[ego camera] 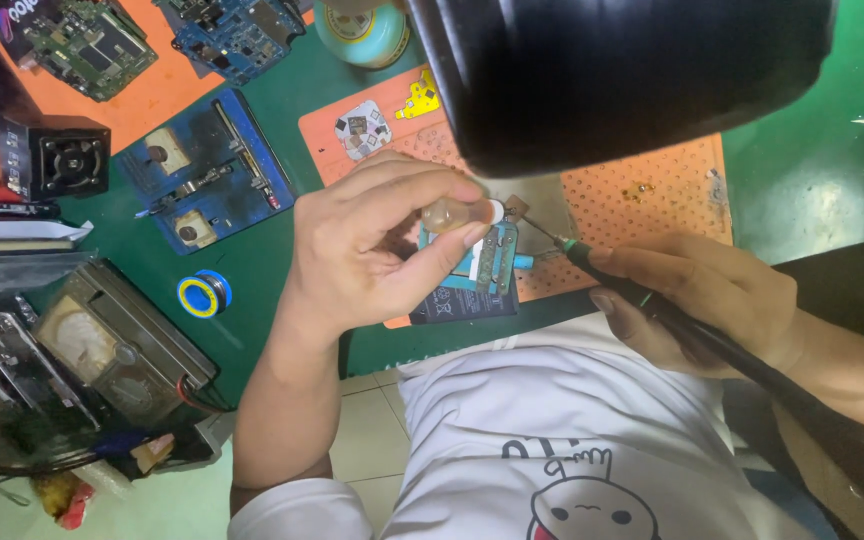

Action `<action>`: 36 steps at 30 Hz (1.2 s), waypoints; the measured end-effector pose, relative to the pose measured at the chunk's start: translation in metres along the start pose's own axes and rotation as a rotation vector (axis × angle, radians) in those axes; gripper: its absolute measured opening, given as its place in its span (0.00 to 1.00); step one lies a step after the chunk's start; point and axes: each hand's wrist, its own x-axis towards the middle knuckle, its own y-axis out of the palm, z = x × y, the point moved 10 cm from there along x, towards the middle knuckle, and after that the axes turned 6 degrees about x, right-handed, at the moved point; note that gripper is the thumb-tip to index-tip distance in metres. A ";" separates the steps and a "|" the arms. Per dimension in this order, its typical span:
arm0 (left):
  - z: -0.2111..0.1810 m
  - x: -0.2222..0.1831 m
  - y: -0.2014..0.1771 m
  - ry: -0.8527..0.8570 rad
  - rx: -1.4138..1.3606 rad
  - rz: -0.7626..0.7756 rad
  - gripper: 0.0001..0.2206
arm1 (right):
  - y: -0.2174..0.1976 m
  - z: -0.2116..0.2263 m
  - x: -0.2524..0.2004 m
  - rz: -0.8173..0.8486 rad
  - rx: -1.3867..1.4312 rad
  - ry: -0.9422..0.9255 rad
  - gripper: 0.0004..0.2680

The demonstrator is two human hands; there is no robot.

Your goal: Technician repairing a mobile phone motherboard using a soldering iron, heat gun, and tweezers to replace components.

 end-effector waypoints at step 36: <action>0.014 -0.003 -0.001 -0.066 0.020 0.003 0.07 | 0.002 -0.005 -0.004 0.058 -0.006 0.029 0.10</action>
